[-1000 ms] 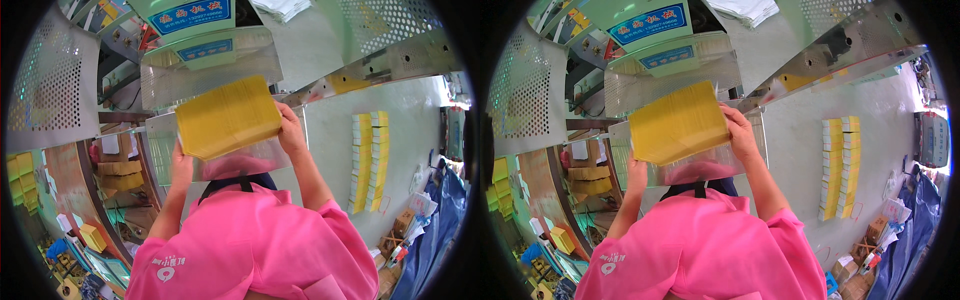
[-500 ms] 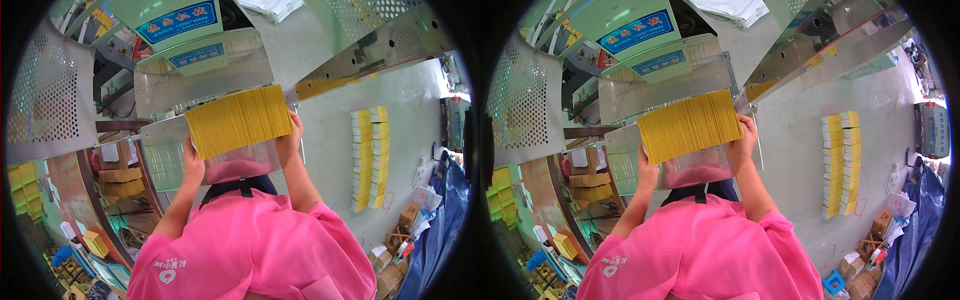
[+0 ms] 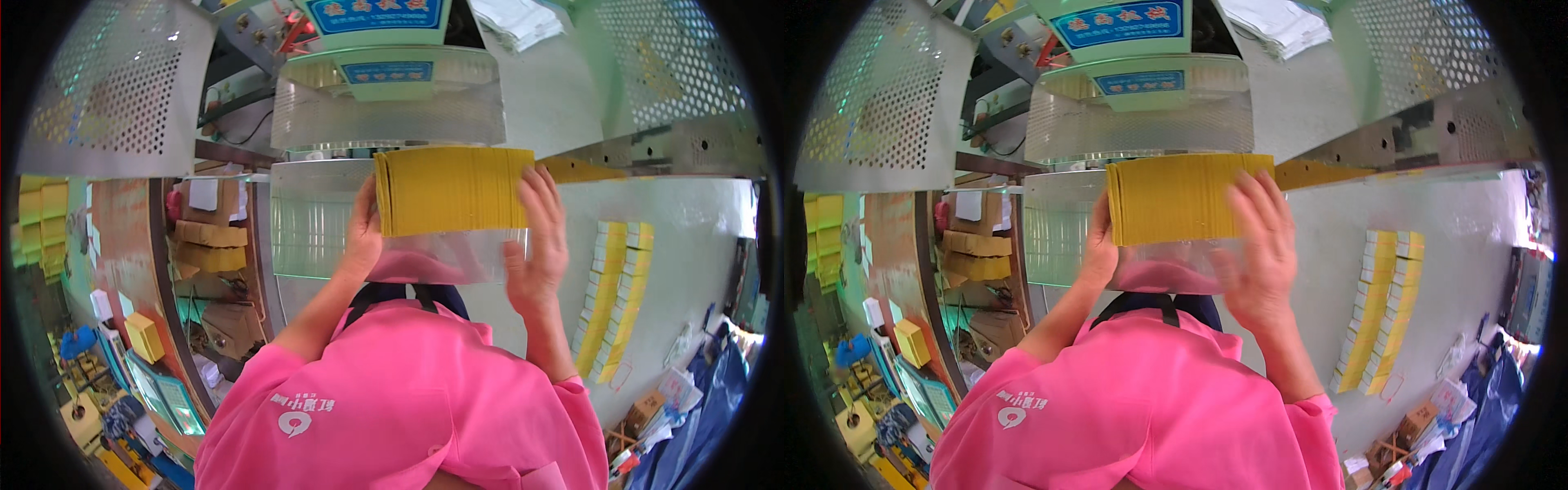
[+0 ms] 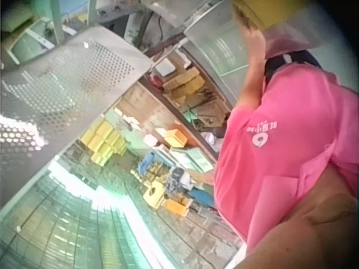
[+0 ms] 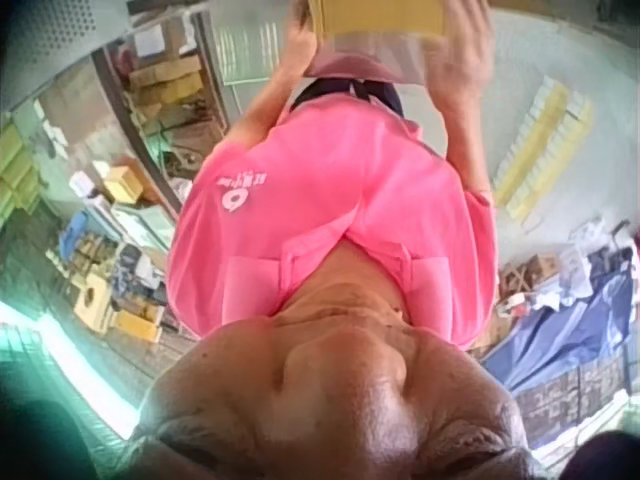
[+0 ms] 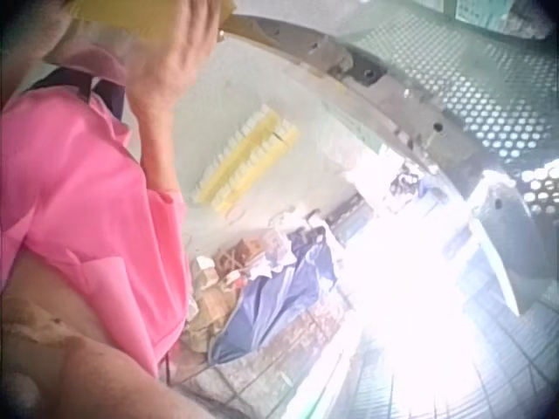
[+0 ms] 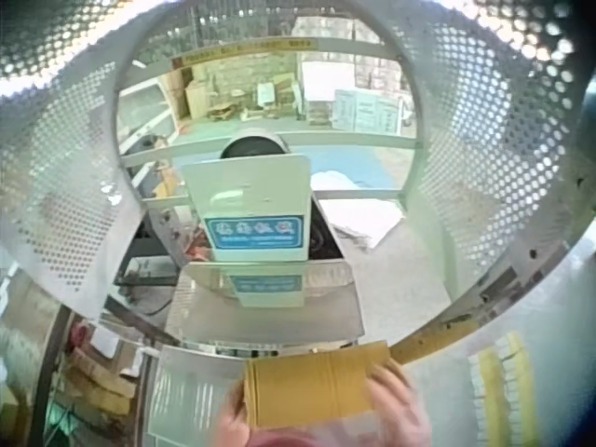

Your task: Weighing stacks of yellow paper, aligning them, and using a semi-automatic banding machine to apply a red plastic band for packaging.

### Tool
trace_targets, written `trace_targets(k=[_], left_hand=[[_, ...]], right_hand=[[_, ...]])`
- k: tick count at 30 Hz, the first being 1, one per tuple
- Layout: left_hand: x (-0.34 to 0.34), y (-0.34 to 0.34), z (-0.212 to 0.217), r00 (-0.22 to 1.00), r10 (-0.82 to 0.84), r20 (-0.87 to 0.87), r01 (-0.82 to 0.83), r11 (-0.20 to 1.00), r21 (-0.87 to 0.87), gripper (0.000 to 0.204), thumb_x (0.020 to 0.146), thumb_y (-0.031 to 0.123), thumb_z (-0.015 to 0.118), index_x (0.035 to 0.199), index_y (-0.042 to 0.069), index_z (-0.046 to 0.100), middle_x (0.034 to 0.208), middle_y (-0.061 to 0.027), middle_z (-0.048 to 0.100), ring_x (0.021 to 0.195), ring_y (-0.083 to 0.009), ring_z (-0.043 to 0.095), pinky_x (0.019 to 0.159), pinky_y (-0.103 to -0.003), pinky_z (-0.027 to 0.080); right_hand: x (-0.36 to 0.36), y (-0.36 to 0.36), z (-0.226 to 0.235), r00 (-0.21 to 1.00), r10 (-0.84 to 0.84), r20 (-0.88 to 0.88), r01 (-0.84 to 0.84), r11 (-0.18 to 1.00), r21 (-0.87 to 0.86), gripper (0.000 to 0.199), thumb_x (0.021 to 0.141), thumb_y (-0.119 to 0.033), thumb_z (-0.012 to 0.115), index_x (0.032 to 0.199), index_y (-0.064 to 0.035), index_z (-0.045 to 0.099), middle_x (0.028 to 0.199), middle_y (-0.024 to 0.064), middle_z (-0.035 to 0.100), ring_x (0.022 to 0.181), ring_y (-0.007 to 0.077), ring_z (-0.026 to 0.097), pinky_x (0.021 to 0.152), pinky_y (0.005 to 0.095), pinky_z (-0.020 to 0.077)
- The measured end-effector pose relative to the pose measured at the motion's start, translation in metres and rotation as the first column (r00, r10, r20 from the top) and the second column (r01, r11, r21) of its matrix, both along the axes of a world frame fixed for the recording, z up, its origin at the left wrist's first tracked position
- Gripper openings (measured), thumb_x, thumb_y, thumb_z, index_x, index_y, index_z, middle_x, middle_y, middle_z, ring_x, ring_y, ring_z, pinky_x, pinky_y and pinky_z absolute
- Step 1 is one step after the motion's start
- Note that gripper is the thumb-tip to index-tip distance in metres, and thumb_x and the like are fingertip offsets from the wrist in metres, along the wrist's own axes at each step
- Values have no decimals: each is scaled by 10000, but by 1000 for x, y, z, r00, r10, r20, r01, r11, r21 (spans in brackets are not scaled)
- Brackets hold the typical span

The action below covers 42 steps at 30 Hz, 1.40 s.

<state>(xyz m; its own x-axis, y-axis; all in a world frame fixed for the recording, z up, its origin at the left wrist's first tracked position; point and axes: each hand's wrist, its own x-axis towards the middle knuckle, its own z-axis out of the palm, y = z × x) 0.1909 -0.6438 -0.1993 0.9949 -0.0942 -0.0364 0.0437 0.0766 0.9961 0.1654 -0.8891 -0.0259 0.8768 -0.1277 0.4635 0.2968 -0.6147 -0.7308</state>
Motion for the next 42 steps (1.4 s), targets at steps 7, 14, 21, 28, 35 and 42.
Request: trace_targets(k=[7,14,21,28,35,42], left_hand=[[0,-14,7,1000,-8,16,8,999,31,529,971,-32,397,1486,64,324,1477,-91,410,1363,-212,388,1126,-324,292],[0,-21,27,987,-86,-136,91,995,27,478,1003,44,435,1473,63,350,1465,-88,421,1306,-195,435,1095,-336,344],[-8,-8,13,999,-25,-33,28,995,91,484,1016,120,472,1476,46,341,1454,-94,441,1300,-188,439,1077,-319,352],[3,-5,11,997,-79,-25,82,986,149,504,1014,162,495,1466,7,336,1450,-105,453,1309,-194,443,1083,-314,339],[5,-2,7,995,-89,-37,93,990,103,501,1014,166,485,1469,17,338,1457,-97,437,1322,-185,416,1103,-321,301],[16,-5,26,1000,-17,-4,17,996,89,433,1000,122,423,1416,5,398,1380,-91,488,1284,-188,449,1097,-322,311]], right_hand=[[51,16,-20,949,122,-291,-272,785,-557,715,819,-363,669,1423,-70,423,1524,99,352,1428,310,284,1171,500,168],[78,67,-51,886,296,-357,-448,745,-494,680,821,-368,664,1394,-65,457,1493,105,398,1414,298,311,1156,521,199],[4,-9,-30,997,72,-27,-77,956,-284,648,827,-328,663,1385,-61,470,1459,112,442,1392,310,347,1150,518,204],[-29,-46,-66,984,-147,-104,105,937,-332,528,888,-229,589,1371,-40,490,1437,162,462,1366,309,398,1136,488,251],[-44,-83,-158,916,88,-392,304,486,819,362,1007,-216,472,1288,-6,563,1281,75,589,1212,162,508,1027,302,377],[-28,-46,-147,868,212,-450,269,562,782,367,1013,-169,466,1314,27,545,1218,91,613,1124,162,564,990,311,438]])
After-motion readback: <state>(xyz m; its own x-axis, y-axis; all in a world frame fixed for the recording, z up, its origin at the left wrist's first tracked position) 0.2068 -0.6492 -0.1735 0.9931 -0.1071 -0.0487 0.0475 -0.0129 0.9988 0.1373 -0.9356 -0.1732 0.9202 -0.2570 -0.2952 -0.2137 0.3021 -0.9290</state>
